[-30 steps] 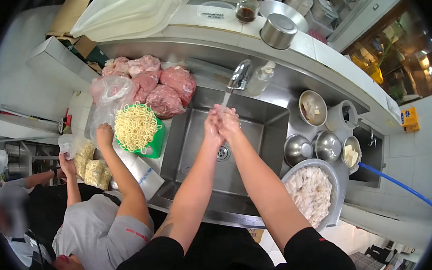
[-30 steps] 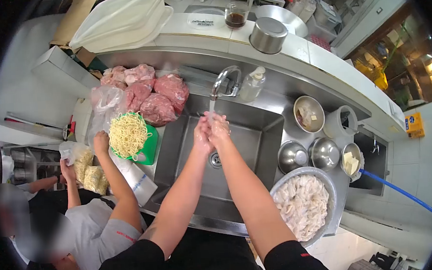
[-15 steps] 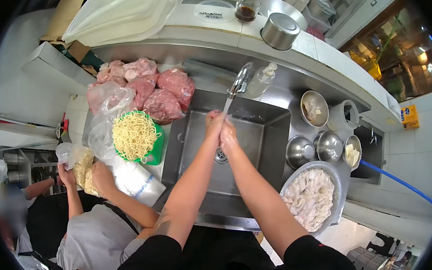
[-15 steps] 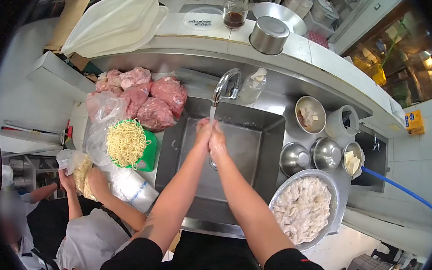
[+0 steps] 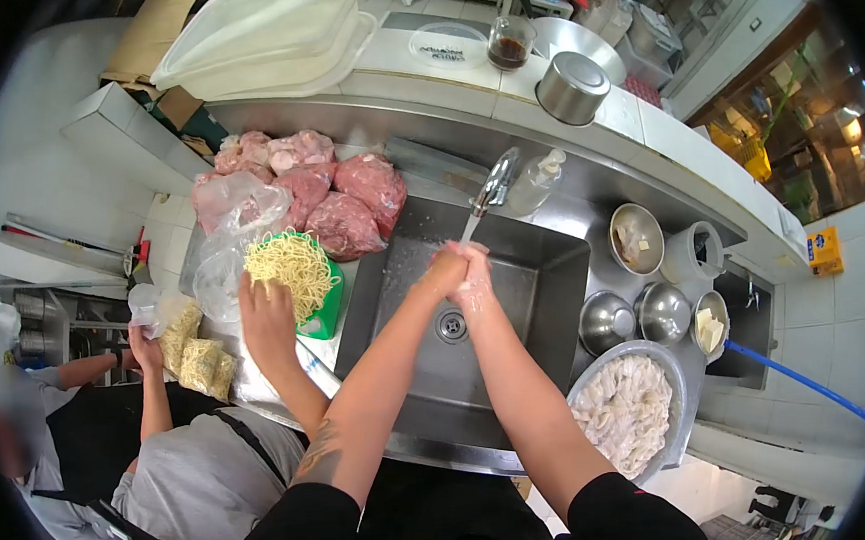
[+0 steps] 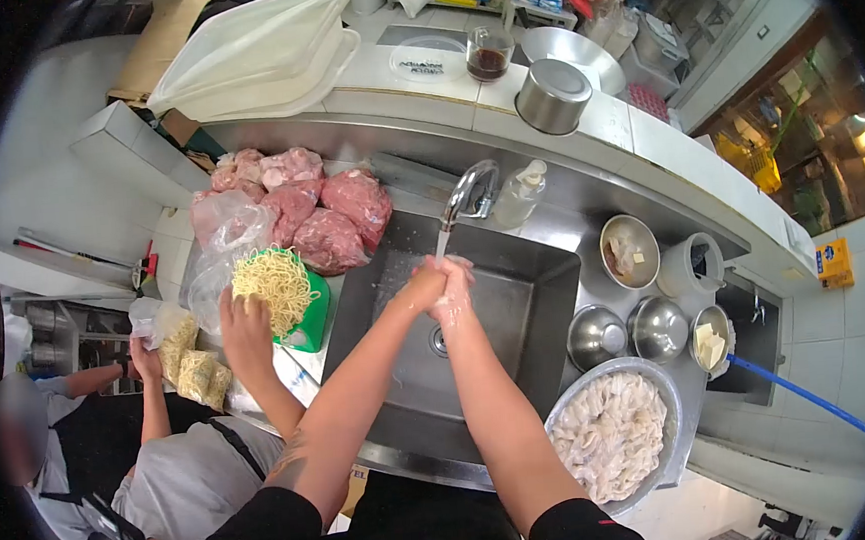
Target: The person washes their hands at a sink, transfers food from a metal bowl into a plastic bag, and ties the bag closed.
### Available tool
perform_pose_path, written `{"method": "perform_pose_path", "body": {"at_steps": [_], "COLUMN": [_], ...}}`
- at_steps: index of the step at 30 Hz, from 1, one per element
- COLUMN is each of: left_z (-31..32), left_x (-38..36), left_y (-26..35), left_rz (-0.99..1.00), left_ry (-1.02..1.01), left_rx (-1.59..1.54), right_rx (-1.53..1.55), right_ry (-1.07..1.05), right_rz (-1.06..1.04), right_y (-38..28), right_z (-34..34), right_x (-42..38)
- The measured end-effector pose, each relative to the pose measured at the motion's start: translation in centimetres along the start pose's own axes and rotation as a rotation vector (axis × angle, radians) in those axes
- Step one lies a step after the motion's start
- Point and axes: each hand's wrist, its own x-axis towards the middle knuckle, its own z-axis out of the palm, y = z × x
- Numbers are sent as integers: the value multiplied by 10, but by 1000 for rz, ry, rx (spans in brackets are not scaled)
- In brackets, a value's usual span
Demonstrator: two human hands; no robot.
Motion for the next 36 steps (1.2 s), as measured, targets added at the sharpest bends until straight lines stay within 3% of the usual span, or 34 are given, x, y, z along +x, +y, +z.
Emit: {"method": "perform_pose_path", "body": {"at_steps": [3,4,5,7,8,9,11,12,13,14,16,17,19,21,23,24,25,28,30,31,33,34,35,36], "left_z": [-6,8,7,-2,0,-4,-31,-38,-41,-41,-14,-2,-17,-22,-22,-20,-27,-28,-24,-22,-20,-9,8,18], "left_x": [-26,-27,-32,-42,-48,-51,-60,-62,-61,-61,-55,-50,-38,-19,-10,-4,-7,-15,-24,-25,-30,-35,-42,-50], "left_y": [5,-6,3,29,20,33,81,106,132,145,114,101,81,47,16,8,19,65,81,86,94,81,59,47], "left_rz": [60,-1,-3,-426,-268,-267,-454,-455,-591,-721,-624,-525,-519,-626,-422,-393,-359,-336,-2,1,-214,-208,-122,-38], "left_ry": [86,202,200,434,390,390,517,516,550,577,570,572,457,290,97,114,123,225,94,90,412,412,208,-2], "left_rx": [-92,-207,-203,-1376,-1364,-1367,-1696,-1696,-1536,-1369,-1335,-1303,-1310,-1695,-1827,-1975,-2052,-2184,-2321,-2315,-2109,-2102,-2150,-2185], "right_rx": [-224,-424,-420,-860,-982,-985,-1306,-1504,-1503,-1620,-1809,-1811,-1784,-1612,-708,-516,-503,-46,-126,-218,-174,-533,-887,-1040], "right_ry": [-2,-9,-10,40,-14,-13,-66,63,65,68,62,71,150,185,83,5,19,-89,-203,-313,-349,-223,-85,38], "right_rz": [-119,-240,-237,-344,-379,-380,-717,-779,-781,-943,-1248,-1258,-834,-758,-727,-596,-605,-445,-388,-321,-336,-464,-585,-706], "right_y": [-16,-20,-20,-14,-15,-13,-10,-12,-11,-10,-7,-5,1,5,24,24,22,11,-5,-10,-15,-20,-22,-22], "right_z": [-20,11,30,60,71,73,76,89,87,84,73,61,34,40,38,29,34,62,65,68,77,85,93,98], "right_x": [47,25,17,7,-4,-1,8,-10,-11,-10,0,12,25,-7,-4,3,-2,-11,-10,-8,4,5,6,11]}}
